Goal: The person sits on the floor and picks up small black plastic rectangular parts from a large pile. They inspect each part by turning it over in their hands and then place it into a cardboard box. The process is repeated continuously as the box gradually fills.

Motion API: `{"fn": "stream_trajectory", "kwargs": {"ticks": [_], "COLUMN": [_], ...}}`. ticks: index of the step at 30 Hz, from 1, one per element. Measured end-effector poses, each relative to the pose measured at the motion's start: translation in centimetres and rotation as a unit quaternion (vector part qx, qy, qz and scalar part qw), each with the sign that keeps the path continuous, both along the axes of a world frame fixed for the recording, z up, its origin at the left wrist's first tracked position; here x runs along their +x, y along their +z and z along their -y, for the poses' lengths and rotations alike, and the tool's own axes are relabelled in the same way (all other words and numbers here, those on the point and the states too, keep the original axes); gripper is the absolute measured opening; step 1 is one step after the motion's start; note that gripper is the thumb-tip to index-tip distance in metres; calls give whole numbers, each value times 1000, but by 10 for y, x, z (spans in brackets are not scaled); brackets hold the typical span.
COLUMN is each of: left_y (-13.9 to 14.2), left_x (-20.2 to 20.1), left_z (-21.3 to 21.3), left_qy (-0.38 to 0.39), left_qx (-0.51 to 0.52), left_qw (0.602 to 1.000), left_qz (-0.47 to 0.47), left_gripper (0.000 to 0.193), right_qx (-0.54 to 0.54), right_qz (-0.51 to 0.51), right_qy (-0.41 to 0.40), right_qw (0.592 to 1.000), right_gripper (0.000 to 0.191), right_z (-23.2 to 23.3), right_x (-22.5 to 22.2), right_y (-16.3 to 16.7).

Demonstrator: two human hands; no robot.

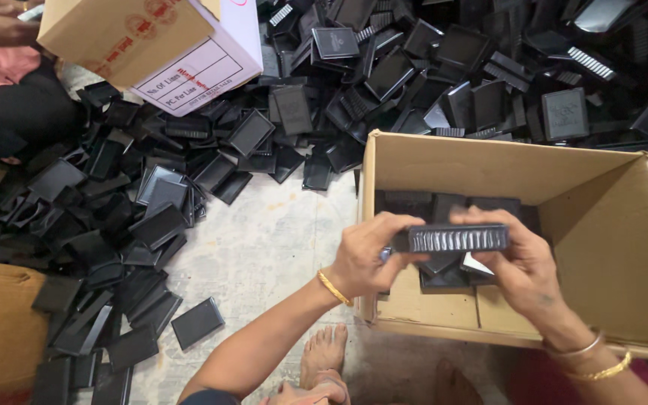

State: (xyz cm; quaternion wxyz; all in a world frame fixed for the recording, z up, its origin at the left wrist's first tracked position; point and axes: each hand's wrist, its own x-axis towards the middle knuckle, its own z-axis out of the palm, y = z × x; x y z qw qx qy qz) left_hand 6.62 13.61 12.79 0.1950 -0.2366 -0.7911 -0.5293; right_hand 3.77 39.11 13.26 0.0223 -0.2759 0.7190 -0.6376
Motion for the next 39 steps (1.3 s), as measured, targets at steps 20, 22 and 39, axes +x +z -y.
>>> {"fn": "stream_trajectory", "kwargs": {"ticks": [20, 22, 39], "left_y": [-241, -244, -17], "left_x": [-74, -38, -160], "left_z": [122, 134, 88], "left_qy": [267, 268, 134], "left_qx": [-415, -408, 21], "left_qw": [849, 860, 969], "left_qz": [189, 148, -208], "left_gripper": [56, 30, 22], "right_qx": [330, 291, -220], "right_qz": [71, 83, 250], "right_qy": [-138, -115, -32], "right_qw": [931, 946, 942], "right_gripper": [72, 65, 61], "right_z": [-43, -37, 26], "right_x": [-30, -28, -27], "right_y": [-4, -3, 42]}}
